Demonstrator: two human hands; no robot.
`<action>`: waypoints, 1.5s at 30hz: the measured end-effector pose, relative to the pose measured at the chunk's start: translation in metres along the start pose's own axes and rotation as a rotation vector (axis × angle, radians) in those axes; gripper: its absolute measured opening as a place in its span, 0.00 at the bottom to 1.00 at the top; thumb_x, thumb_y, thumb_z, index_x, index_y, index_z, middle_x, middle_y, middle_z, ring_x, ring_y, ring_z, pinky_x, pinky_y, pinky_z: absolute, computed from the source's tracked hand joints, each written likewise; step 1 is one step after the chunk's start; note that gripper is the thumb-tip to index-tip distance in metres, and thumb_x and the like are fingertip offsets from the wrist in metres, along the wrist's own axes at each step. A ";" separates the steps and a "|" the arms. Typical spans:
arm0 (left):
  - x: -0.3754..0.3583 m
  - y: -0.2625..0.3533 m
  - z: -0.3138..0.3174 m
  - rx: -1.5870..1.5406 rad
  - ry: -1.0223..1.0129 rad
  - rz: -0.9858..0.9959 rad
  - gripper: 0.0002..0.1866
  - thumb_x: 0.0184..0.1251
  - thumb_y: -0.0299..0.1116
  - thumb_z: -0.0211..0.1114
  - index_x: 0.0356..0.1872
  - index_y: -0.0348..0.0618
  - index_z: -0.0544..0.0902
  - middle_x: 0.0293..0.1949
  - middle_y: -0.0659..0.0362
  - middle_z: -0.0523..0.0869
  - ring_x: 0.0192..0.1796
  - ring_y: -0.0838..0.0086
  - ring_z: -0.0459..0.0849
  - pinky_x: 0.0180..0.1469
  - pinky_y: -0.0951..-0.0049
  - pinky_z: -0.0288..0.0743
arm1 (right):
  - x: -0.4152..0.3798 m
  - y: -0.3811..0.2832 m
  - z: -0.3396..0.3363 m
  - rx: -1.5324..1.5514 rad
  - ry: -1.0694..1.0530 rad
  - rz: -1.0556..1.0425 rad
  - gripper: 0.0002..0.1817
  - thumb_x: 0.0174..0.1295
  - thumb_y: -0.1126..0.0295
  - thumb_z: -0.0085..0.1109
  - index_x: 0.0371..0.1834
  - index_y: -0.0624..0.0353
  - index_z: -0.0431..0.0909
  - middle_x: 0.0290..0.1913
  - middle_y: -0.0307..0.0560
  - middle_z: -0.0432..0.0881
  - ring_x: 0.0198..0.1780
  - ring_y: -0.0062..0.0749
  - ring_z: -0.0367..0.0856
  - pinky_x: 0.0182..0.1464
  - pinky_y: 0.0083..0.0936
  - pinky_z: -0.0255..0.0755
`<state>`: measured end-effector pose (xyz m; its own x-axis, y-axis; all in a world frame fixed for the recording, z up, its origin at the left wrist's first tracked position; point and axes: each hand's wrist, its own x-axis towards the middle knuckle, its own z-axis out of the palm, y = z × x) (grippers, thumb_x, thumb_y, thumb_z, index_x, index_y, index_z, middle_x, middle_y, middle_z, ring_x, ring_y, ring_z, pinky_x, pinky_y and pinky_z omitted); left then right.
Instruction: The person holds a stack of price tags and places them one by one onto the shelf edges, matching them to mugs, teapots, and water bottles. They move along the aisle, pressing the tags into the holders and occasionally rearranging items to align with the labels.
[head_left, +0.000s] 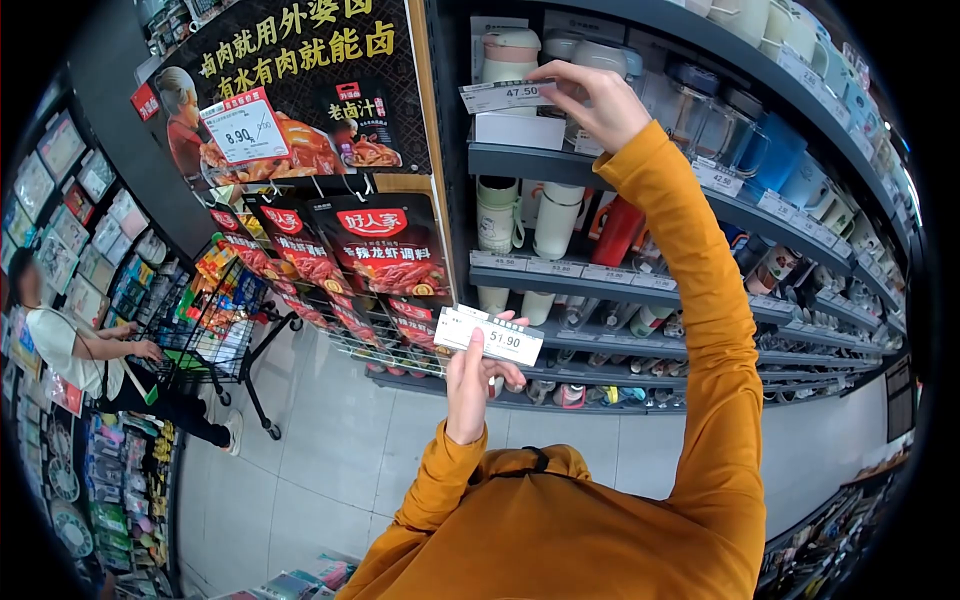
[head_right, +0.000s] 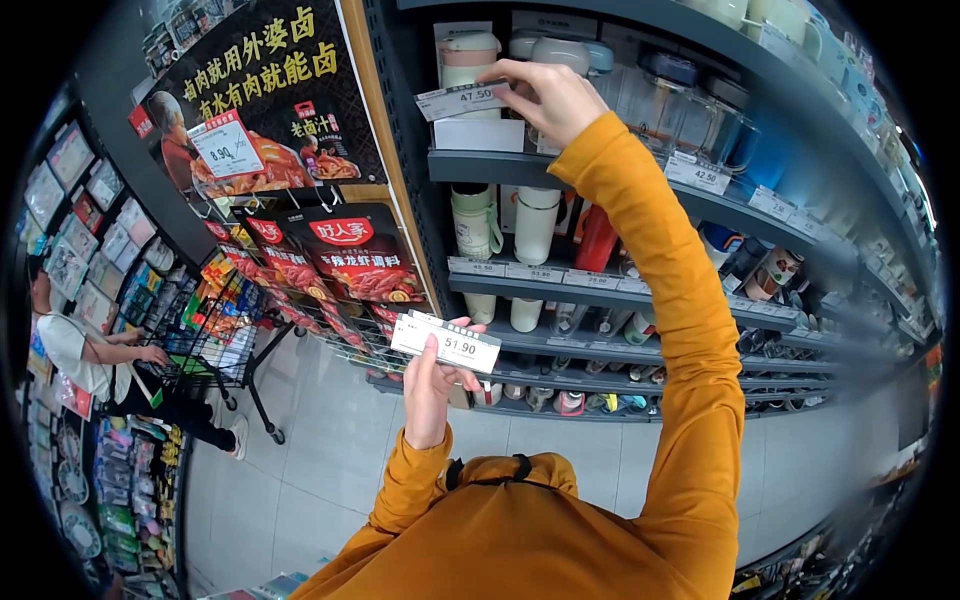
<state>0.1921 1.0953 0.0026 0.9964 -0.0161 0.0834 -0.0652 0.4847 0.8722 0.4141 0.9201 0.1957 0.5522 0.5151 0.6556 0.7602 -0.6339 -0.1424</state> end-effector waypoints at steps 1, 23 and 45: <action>0.000 -0.001 -0.001 -0.006 -0.006 0.002 0.29 0.81 0.45 0.33 0.61 0.26 0.68 0.54 0.43 0.81 0.25 0.78 0.79 0.31 0.78 0.76 | 0.002 0.000 -0.001 -0.001 0.000 -0.027 0.12 0.67 0.69 0.57 0.52 0.54 0.79 0.37 0.46 0.85 0.38 0.31 0.85 0.43 0.26 0.77; 0.006 -0.004 -0.001 -0.039 -0.021 0.032 0.28 0.81 0.45 0.34 0.61 0.27 0.69 0.54 0.44 0.82 0.26 0.77 0.81 0.31 0.79 0.77 | 0.013 0.002 -0.005 0.045 -0.099 -0.039 0.14 0.69 0.68 0.55 0.56 0.55 0.79 0.39 0.47 0.86 0.38 0.29 0.86 0.44 0.24 0.80; 0.008 -0.004 -0.010 -0.020 0.002 0.049 0.28 0.81 0.45 0.35 0.59 0.28 0.71 0.53 0.44 0.82 0.26 0.79 0.81 0.32 0.80 0.77 | 0.017 0.004 -0.006 0.036 -0.106 -0.090 0.14 0.68 0.67 0.55 0.55 0.54 0.80 0.38 0.47 0.86 0.35 0.26 0.84 0.41 0.23 0.79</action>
<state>0.2009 1.1018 -0.0053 0.9921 0.0104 0.1250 -0.1133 0.5022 0.8573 0.4246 0.9226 0.2113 0.5126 0.6285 0.5850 0.8194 -0.5617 -0.1145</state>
